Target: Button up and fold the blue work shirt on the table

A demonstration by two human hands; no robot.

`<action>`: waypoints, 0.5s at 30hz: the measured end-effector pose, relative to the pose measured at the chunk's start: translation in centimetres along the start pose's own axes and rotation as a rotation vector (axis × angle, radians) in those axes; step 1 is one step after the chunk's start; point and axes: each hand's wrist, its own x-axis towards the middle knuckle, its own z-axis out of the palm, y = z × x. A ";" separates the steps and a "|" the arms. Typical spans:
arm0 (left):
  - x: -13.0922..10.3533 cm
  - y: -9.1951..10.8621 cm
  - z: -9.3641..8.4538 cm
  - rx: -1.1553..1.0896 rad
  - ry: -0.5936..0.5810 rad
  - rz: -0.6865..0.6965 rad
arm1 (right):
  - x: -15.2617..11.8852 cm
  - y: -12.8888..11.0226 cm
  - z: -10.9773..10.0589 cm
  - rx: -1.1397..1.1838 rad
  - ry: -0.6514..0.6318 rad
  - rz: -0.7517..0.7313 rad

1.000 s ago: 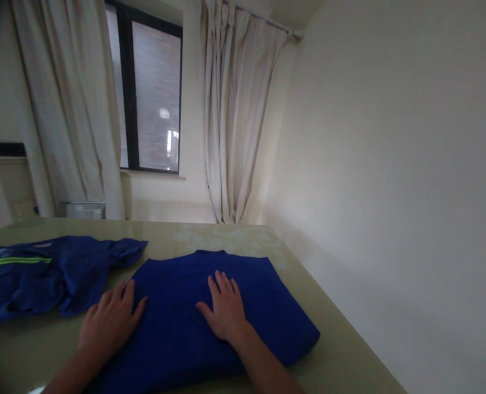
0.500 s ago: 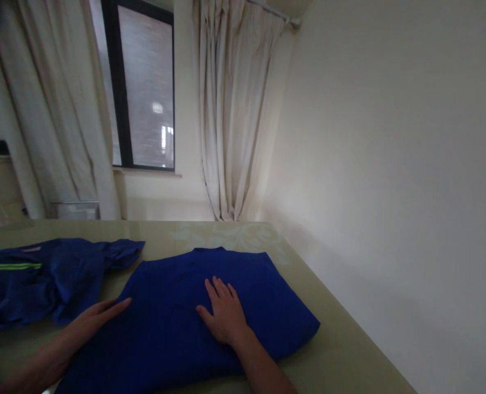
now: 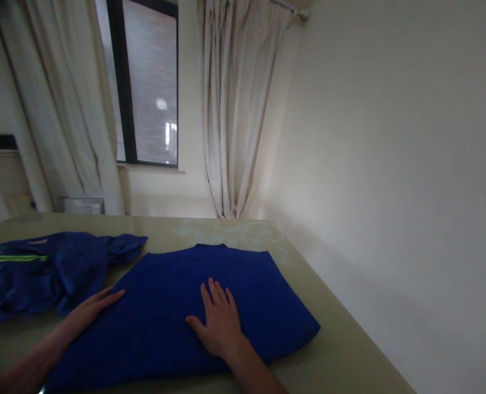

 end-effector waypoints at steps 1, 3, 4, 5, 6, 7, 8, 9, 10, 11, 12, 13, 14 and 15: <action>-0.4 -0.1 -0.2 -0.031 -0.060 -0.045 | 0.2 0.0 0.2 -0.004 0.006 0.003; -1.3 -0.3 -0.9 -0.072 -0.174 -0.092 | 0.6 0.1 0.4 -0.008 0.016 0.004; -1.6 -0.5 -1.2 -0.066 -0.202 -0.093 | 0.8 0.1 0.4 -0.009 0.019 0.003; -2.0 -0.6 -1.6 -0.045 -0.201 -0.090 | 1.1 0.1 0.4 -0.009 0.025 0.001; -2.2 -0.8 -2.0 -0.024 -0.172 -0.081 | 1.3 0.0 0.4 -0.010 0.033 0.000; -2.4 -0.8 -2.3 -0.016 -0.141 -0.074 | 1.4 0.0 0.4 -0.010 0.042 0.001; -2.5 -0.8 -2.5 -0.024 -0.125 -0.073 | 1.6 -0.1 0.5 -0.011 0.051 0.005; -2.6 -0.7 -2.7 -0.049 -0.134 -0.076 | 1.7 -0.2 0.5 -0.011 0.062 0.010; -2.8 -0.6 -2.8 -0.084 -0.163 -0.079 | 1.8 -0.3 0.6 -0.011 0.073 0.018; -2.9 -0.4 -2.8 -0.121 -0.196 -0.071 | 1.9 -0.3 0.7 -0.009 0.082 0.028; -3.1 -0.2 -2.6 -0.158 -0.233 -0.047 | 2.0 -0.4 0.8 -0.006 0.090 0.038; -3.3 0.0 -2.3 -0.190 -0.265 -0.008 | 2.1 -0.5 0.8 -0.002 0.101 0.047; -3.6 0.2 -1.9 -0.212 -0.276 0.039 | 2.1 -0.7 0.7 0.002 0.112 0.055; -3.9 0.3 -1.4 -0.214 -0.251 0.093 | 2.1 -0.8 0.6 0.008 0.123 0.062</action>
